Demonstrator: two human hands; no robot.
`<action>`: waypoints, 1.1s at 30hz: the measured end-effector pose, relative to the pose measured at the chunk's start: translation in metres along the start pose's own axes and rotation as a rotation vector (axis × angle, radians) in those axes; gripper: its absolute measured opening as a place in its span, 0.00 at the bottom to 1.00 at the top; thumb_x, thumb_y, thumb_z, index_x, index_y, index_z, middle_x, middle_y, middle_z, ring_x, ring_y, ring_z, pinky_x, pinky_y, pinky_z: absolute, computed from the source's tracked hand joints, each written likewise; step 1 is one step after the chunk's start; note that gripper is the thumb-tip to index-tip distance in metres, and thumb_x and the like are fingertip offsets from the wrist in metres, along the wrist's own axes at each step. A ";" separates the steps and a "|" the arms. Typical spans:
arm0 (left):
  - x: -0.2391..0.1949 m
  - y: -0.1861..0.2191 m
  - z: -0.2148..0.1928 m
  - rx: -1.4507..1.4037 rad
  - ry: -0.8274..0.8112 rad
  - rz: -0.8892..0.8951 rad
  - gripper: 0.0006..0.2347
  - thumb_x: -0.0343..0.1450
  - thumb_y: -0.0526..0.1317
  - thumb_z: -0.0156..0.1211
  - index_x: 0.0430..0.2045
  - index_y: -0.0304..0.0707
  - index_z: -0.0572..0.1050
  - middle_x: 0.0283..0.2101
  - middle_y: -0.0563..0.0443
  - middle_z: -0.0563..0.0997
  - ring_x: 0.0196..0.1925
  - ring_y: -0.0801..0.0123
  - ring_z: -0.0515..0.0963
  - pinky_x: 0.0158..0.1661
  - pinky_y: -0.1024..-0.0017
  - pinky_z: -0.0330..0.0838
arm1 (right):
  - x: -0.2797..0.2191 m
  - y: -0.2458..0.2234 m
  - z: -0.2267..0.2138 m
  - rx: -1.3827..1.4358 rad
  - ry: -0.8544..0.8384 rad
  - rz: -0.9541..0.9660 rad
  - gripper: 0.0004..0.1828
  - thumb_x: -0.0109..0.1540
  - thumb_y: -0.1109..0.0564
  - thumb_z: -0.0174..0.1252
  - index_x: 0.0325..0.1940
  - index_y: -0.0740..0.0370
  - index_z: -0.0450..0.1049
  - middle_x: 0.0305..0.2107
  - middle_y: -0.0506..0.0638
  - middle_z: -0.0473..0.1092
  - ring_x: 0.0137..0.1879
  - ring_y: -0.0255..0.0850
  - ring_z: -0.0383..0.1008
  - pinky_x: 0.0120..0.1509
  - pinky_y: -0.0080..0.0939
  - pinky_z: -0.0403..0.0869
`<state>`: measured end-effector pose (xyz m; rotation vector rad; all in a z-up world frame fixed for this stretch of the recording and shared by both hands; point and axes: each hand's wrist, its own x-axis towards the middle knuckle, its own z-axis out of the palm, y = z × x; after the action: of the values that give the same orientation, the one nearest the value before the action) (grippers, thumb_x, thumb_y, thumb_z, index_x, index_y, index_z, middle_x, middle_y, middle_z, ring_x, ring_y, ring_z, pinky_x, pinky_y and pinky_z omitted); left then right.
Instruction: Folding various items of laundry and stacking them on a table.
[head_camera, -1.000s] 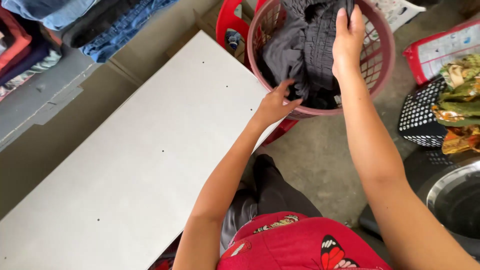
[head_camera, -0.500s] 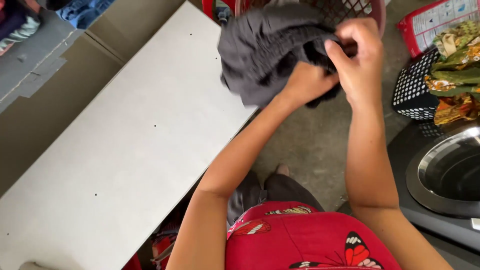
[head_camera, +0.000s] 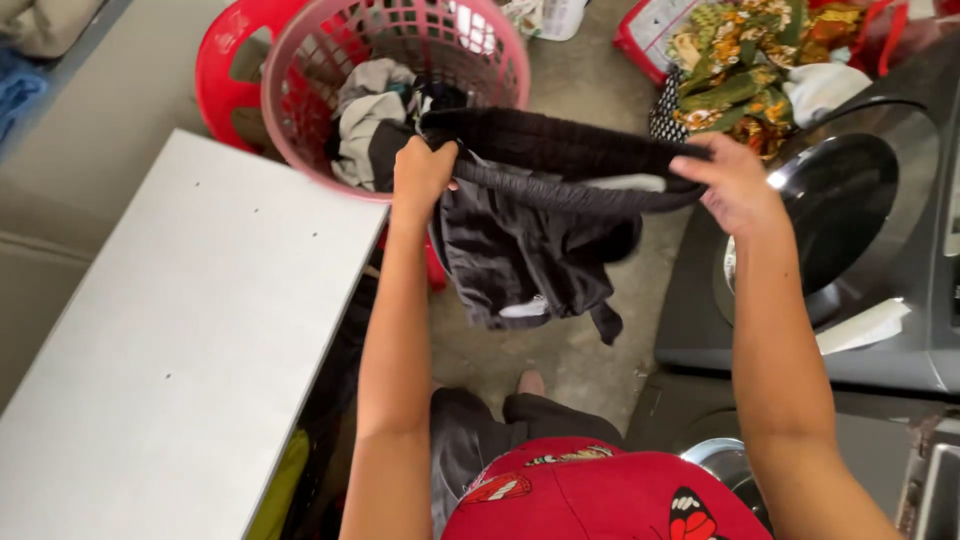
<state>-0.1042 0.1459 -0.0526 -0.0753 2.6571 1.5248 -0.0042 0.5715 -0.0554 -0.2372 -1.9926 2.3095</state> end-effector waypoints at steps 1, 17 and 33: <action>0.004 -0.001 0.017 0.078 0.125 -0.016 0.15 0.70 0.45 0.60 0.28 0.24 0.78 0.27 0.34 0.86 0.34 0.51 0.87 0.47 0.59 0.79 | 0.006 0.022 -0.028 -0.219 -0.049 -0.044 0.13 0.61 0.65 0.63 0.50 0.60 0.75 0.39 0.48 0.73 0.43 0.38 0.75 0.49 0.42 0.72; -0.006 0.019 0.060 -0.205 0.102 0.221 0.09 0.64 0.31 0.57 0.34 0.37 0.81 0.31 0.41 0.85 0.33 0.57 0.88 0.33 0.66 0.81 | 0.001 0.009 -0.074 -0.320 0.282 0.030 0.16 0.64 0.64 0.42 0.47 0.66 0.76 0.25 0.58 0.76 0.24 0.45 0.77 0.24 0.39 0.72; -0.051 -0.032 0.203 -1.046 -0.627 -0.070 0.21 0.77 0.47 0.46 0.62 0.33 0.72 0.60 0.43 0.78 0.58 0.58 0.75 0.58 0.61 0.68 | -0.052 0.091 0.072 -0.613 -0.180 -0.169 0.18 0.62 0.58 0.61 0.56 0.59 0.71 0.23 0.51 0.72 0.30 0.43 0.75 0.36 0.45 0.73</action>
<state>-0.0423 0.3055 -0.1776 0.2110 1.2094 2.2364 0.0380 0.4788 -0.1319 0.1082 -2.6443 1.6154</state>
